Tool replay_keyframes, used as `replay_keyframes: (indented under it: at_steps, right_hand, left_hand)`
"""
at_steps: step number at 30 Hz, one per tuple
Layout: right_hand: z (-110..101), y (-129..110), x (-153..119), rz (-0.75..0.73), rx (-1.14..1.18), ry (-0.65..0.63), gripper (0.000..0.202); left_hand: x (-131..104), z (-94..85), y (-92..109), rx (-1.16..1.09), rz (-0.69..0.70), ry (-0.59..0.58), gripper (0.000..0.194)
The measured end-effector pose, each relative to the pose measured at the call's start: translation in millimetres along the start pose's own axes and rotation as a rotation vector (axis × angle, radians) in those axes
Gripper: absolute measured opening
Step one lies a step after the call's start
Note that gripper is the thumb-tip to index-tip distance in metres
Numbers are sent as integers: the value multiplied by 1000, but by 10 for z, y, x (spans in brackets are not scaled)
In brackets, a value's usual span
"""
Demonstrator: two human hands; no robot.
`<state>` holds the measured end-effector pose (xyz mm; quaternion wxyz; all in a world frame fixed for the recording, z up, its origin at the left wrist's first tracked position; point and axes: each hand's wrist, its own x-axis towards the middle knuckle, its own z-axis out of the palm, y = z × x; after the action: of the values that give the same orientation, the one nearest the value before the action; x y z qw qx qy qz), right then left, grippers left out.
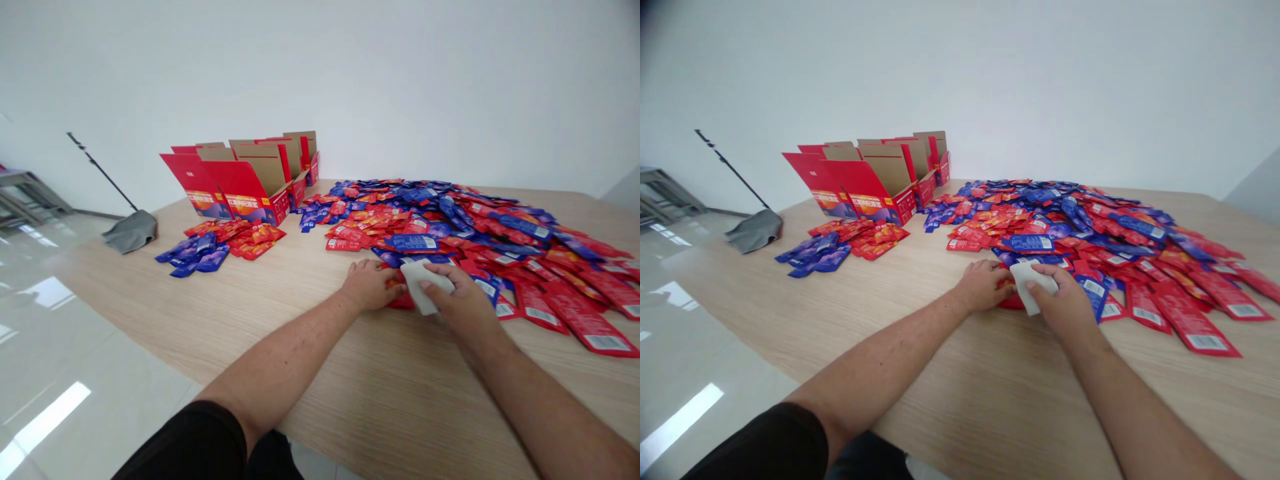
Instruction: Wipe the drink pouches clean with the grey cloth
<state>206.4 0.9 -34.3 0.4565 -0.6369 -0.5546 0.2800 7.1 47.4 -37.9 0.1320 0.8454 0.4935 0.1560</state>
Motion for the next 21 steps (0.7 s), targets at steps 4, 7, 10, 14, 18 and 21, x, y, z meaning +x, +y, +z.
replay_keyframes:
  at_steps: [4,7,10,14,18,21]
  right_hand:
    - [-15,11,7,13,30,91,55]
    - [-23,24,33,17,14,120,55]
    - [-34,38,64,15,3,115,56]
    - [-31,50,75,10,-16,77,52]
    - [-3,53,70,-15,-18,43,52]
    - [-2,25,54,-60,-16,7,54]
  left_hand:
    - [-26,-39,154,36,-86,7,56]
    - [-36,-72,248,51,-135,10,51]
    - [-50,-91,268,15,-179,14,57]
    - [-57,-72,185,-143,-224,5,71]
    - [-29,-107,76,-333,-248,10,57]
    - [-21,-188,20,-491,-306,-9,12]
